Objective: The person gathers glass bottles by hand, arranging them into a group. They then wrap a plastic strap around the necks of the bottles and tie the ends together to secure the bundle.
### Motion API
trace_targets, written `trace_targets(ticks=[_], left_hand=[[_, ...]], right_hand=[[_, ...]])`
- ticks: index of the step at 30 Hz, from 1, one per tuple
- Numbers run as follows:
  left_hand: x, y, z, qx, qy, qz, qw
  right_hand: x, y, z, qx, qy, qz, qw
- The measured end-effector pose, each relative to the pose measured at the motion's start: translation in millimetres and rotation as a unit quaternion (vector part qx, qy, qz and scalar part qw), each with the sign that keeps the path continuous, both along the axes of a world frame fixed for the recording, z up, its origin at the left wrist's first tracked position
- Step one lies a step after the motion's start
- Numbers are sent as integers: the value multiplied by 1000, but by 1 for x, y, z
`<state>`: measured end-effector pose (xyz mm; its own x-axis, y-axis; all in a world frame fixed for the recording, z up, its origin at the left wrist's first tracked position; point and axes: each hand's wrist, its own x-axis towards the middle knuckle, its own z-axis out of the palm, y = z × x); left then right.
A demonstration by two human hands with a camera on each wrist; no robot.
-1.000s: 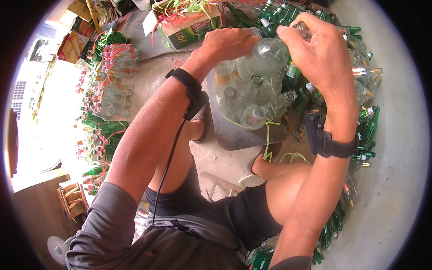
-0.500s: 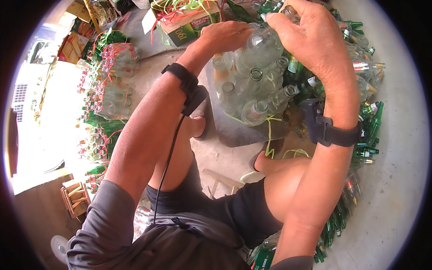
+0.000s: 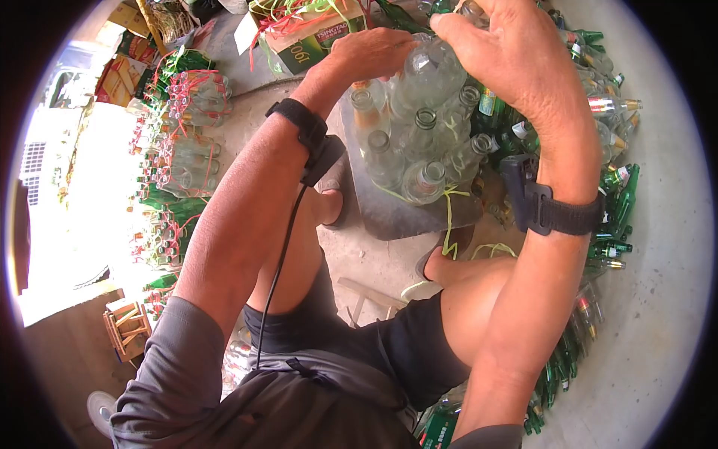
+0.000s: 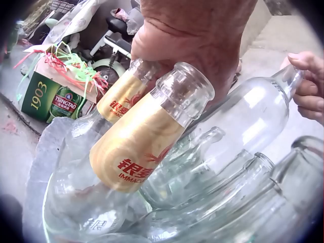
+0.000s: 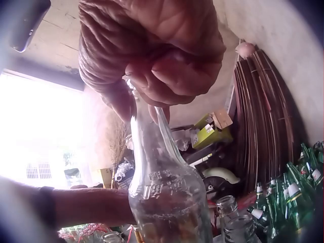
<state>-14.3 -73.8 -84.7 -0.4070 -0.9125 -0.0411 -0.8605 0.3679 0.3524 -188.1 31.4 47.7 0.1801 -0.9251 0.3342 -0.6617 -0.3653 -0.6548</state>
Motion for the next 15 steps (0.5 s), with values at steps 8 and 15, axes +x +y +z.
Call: trace_targets(ticks=[8,15], left_hand=[[3,-5,4,71,-8,-10,997],[4,-3,6,94,27,2,995]], right_hand=[[4,-1,-7,-102,34,13,994],[25,16,20,-8,36,-67,997]])
